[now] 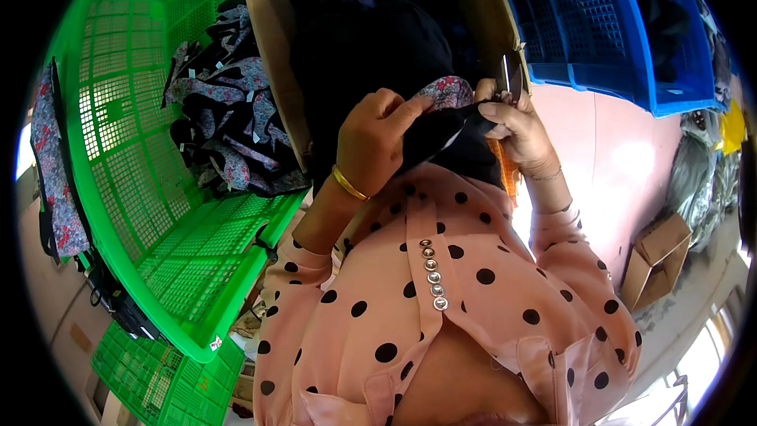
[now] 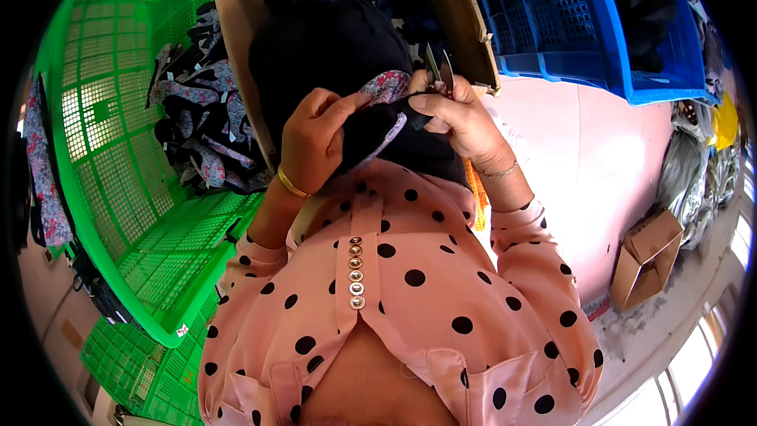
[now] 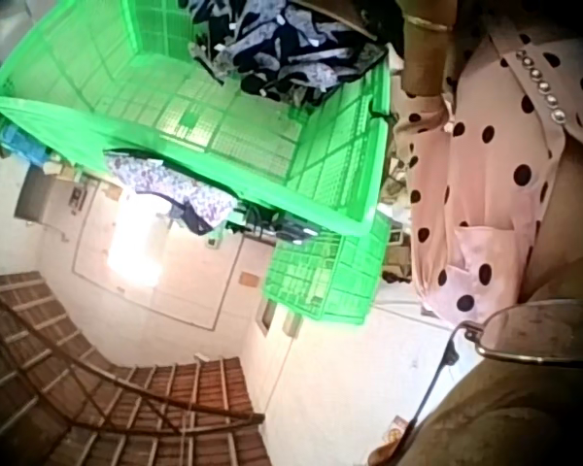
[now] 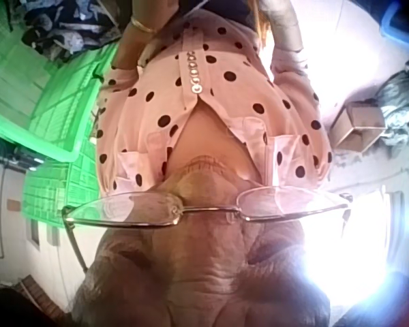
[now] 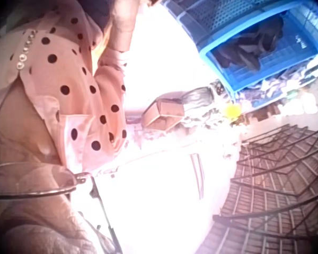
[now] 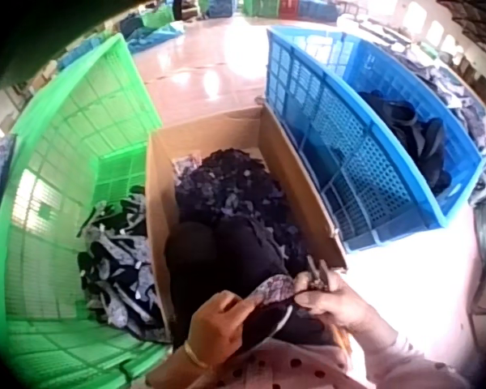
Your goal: The person sits on the floor and uses scissors to trim tags and loose threads from floral-patterned fabric items. They handle the items one at a time, cutting small pieces and placing the finished items into a green basket.
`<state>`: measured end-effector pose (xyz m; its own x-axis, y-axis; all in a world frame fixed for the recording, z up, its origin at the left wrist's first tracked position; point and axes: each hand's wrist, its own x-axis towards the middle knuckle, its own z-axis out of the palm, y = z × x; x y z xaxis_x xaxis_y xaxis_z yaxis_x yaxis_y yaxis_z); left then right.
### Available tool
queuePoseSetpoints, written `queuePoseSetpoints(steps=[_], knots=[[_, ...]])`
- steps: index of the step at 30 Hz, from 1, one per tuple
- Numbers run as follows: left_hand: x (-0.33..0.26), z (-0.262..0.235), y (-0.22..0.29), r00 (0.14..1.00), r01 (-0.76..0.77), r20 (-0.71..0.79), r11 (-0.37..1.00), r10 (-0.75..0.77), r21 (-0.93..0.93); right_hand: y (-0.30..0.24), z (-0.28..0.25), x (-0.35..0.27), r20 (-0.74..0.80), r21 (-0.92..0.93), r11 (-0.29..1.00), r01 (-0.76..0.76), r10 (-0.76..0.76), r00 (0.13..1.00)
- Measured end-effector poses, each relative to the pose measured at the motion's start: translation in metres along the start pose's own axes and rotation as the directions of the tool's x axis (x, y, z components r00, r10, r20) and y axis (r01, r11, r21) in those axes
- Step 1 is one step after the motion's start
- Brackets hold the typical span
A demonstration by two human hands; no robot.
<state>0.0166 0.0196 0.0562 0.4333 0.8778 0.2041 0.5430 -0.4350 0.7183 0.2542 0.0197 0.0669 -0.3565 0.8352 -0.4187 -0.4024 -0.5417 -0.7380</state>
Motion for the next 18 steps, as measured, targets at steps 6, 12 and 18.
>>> queuePoseSetpoints(steps=[6, 12, 18], knots=[[0.003, -0.004, 0.000, 0.981, 0.069, 0.182, 0.998, -0.065, -0.014, -0.030, 0.004, 0.014, 0.091, -0.678, 0.724, 0.129, -0.091, 0.992], [0.047, -0.002, 0.001, 0.978, -0.125, 0.138, 0.970, 0.155, -0.208, -0.045, 0.012, 0.011, 0.041, -0.752, 0.657, 0.047, -0.024, 0.999], [0.083, 0.004, -0.005, 0.918, -0.124, 0.327, 0.948, 0.222, -0.293, -0.038, 0.004, 0.005, -0.011, -0.780, 0.615, 0.116, -0.199, 0.980]])
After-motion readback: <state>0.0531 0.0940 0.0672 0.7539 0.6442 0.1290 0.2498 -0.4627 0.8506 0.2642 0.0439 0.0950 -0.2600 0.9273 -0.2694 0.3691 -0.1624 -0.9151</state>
